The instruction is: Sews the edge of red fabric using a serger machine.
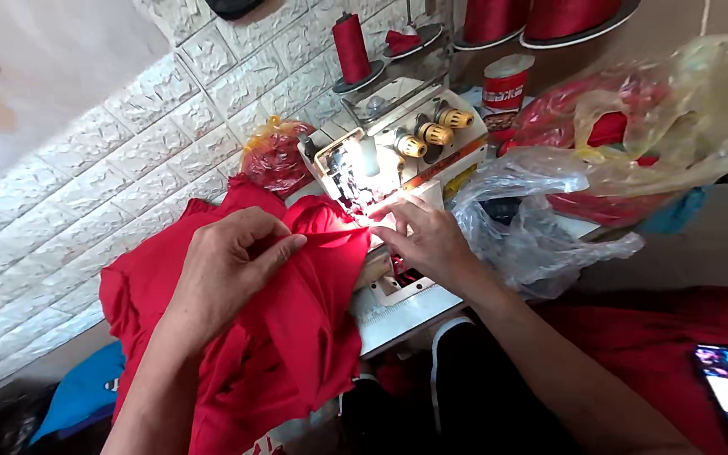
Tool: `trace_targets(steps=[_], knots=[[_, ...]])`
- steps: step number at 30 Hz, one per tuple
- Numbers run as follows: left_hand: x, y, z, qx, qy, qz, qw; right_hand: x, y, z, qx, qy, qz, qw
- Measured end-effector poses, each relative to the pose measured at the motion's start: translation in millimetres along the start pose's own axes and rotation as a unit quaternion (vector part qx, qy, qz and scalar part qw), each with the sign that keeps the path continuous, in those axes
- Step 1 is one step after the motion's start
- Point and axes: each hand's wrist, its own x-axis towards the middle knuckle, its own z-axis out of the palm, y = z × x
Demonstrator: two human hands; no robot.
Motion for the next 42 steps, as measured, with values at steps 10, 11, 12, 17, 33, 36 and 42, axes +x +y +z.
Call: trace_targets(steps=[10, 11, 12, 17, 33, 36, 42], knots=[[-13.1, -5.7, -6.6, 0.053, -0.003, -0.008, 0.999, 14.0, -10.5, 15.5, 0.017, -0.064, -0.071, 0.995], [-15.3, -8.2, -5.9, 0.061, 0.001, -0.007, 0.998, 14.1, -10.5, 15.6, 0.016, -0.066, -0.071, 0.995], [-17.7, -10.6, -5.4, 0.061, 0.004, -0.005, 0.998, 14.2, -11.1, 15.4, 0.018, -0.068, -0.070, 0.995], [-34.1, -18.8, -3.0, 0.002, 0.009, -0.013, 1.000, 12.2, -15.3, 17.6, 0.013, -0.077, -0.055, 0.995], [-78.0, 21.9, 134.7, 0.124, 0.052, 0.034, 0.990, -49.9, -27.0, -29.9, -0.097, -0.075, -0.106, 0.987], [-80.2, 5.3, 152.5, 0.190, 0.156, 0.069, 0.967, -71.2, -13.8, -20.3, -0.081, -0.043, -0.070, 0.993], [-59.5, 1.0, 139.5, 0.210, 0.182, 0.085, 0.957, -73.4, -12.6, -2.2, -0.101, 0.026, -0.053, 0.993]])
